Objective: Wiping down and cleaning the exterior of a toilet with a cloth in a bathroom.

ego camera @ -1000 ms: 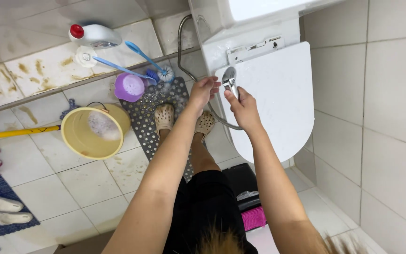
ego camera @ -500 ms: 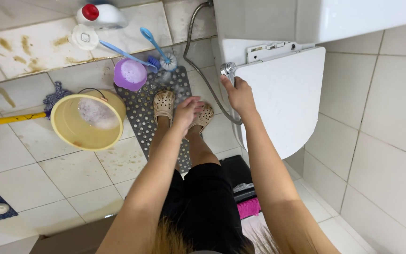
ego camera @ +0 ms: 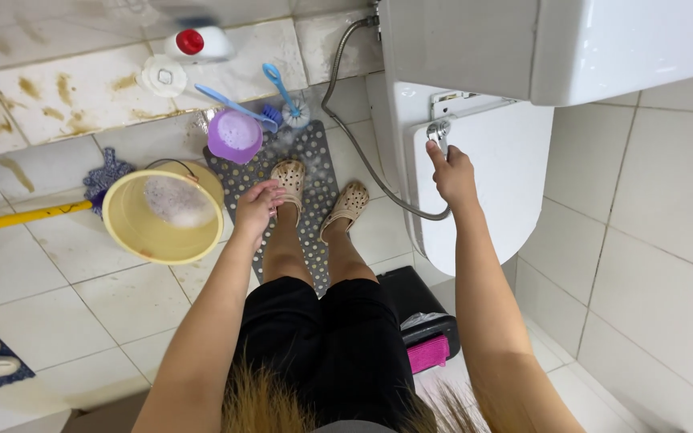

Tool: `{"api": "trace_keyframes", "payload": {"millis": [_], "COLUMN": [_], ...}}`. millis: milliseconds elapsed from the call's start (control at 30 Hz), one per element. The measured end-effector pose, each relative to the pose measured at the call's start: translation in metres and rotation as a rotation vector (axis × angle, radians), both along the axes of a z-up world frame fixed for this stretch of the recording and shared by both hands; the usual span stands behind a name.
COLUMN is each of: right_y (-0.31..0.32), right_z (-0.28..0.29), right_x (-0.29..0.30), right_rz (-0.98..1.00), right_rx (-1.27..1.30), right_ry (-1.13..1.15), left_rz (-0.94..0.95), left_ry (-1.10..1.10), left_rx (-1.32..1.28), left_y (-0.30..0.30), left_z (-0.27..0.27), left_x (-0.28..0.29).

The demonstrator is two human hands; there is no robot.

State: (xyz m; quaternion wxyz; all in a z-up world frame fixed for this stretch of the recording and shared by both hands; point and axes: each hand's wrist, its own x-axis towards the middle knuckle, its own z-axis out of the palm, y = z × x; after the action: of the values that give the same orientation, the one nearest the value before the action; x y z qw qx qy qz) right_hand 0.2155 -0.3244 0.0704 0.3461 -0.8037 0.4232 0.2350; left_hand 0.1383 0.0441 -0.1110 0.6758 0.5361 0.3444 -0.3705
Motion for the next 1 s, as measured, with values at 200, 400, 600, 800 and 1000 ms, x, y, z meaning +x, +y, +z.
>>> {"api": "trace_keyframes", "payload": {"millis": [200,400,600,800,1000], "right_y": [0.049,0.037,0.022,-0.017,-0.048], "right_z": [0.104,0.188,0.228,0.221,0.219], "right_x": [-0.026,-0.052,-0.038,-0.037,-0.036], "right_rz": [0.420,0.356,-0.027,0.024,-0.126], "right_rx": [-0.020,0.025,0.359,0.388,0.459], "right_ry": [-0.215,-0.693,-0.988,-0.960,-0.955], "left_rz": [-0.121,-0.156,-0.199,-0.207,-0.033], "left_ry": [-0.100,-0.332,-0.438,-0.415,-0.272], "left_rx": [-0.052,-0.253,-0.361,-0.330,-0.321], "left_y": [-0.034,-0.081,-0.094,-0.083,-0.081], "left_z": [0.047,0.181,0.262,0.291,0.309], "left_x": [0.015,0.061,0.079,0.059,0.031]}}
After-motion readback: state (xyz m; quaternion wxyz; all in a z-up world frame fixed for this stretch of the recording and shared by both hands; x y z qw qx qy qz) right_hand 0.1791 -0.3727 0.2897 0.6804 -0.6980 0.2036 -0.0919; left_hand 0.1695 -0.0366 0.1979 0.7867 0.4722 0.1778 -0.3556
